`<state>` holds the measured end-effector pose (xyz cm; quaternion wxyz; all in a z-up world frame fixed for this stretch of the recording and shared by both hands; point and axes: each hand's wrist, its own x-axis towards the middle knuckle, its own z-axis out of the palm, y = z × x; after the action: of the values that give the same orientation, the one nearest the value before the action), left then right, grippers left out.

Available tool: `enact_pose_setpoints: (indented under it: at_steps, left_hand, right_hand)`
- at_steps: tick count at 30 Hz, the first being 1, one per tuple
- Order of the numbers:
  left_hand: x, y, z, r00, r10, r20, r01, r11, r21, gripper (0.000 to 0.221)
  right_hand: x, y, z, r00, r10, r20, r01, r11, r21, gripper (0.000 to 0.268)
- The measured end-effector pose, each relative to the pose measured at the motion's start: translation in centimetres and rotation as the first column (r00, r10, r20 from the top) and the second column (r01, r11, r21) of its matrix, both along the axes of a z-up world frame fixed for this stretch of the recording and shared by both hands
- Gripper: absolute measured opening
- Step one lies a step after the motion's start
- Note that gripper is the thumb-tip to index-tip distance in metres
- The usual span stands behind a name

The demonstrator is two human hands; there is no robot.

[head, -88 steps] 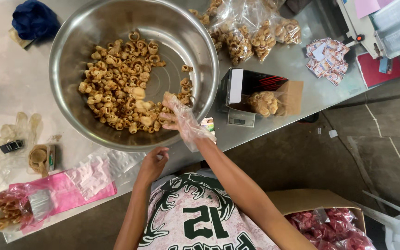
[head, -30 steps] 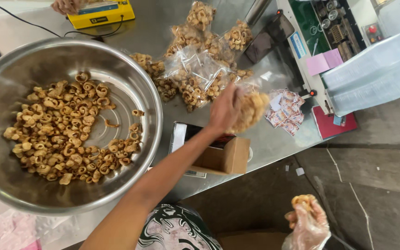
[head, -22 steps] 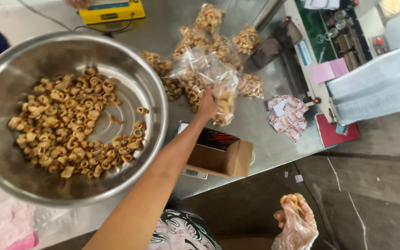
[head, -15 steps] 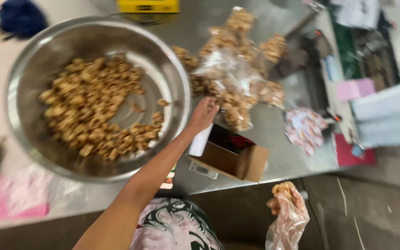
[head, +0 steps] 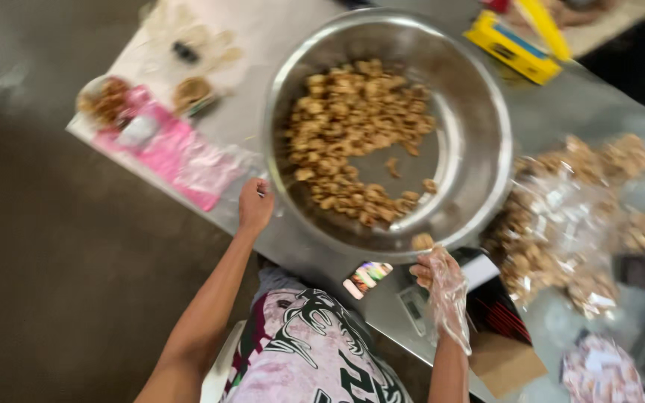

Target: The person scoops fried ring-shaped snacks from a large metal bowl into small plastic bags using gloved hands. They then place the filled bags onto a digital scale to weigh them before moving them aside. The process is repeated continuously throughout the clip.

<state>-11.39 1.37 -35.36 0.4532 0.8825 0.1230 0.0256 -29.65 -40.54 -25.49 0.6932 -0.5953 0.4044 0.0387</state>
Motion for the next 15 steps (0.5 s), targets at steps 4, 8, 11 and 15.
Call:
enact_pose_setpoints:
  at_steps: [4,8,11,15]
  left_hand:
    - [0.4,5.5,-6.4,0.983,0.022,-0.181,0.006,0.988,0.154,0.024]
    - [1.3,4.4,-9.5,0.945,-0.039,-0.324,0.100,0.980,0.174,0.027]
    - [0.9,2.4,-11.1,0.959,-0.262,-0.109,0.281,0.934,0.220,0.025]
    - [1.4,0.6,-11.5,0.910,-0.298,-0.289,0.391,0.848,0.358,0.037]
  right_hand:
    - [3.2,2.5,-3.9,0.991,0.116,0.066,-0.119,0.992,0.047,0.050]
    - [3.6,6.5,-3.5,0.985,0.175,-0.003,-0.175,0.984,-0.025,0.051]
    - [2.3,9.6,-1.7,0.975,0.217,-0.056,-0.221,0.971,-0.090,0.051]
    - [-0.1,12.8,-1.3,0.968,0.128,-0.214,-0.161,0.976,-0.147,0.050]
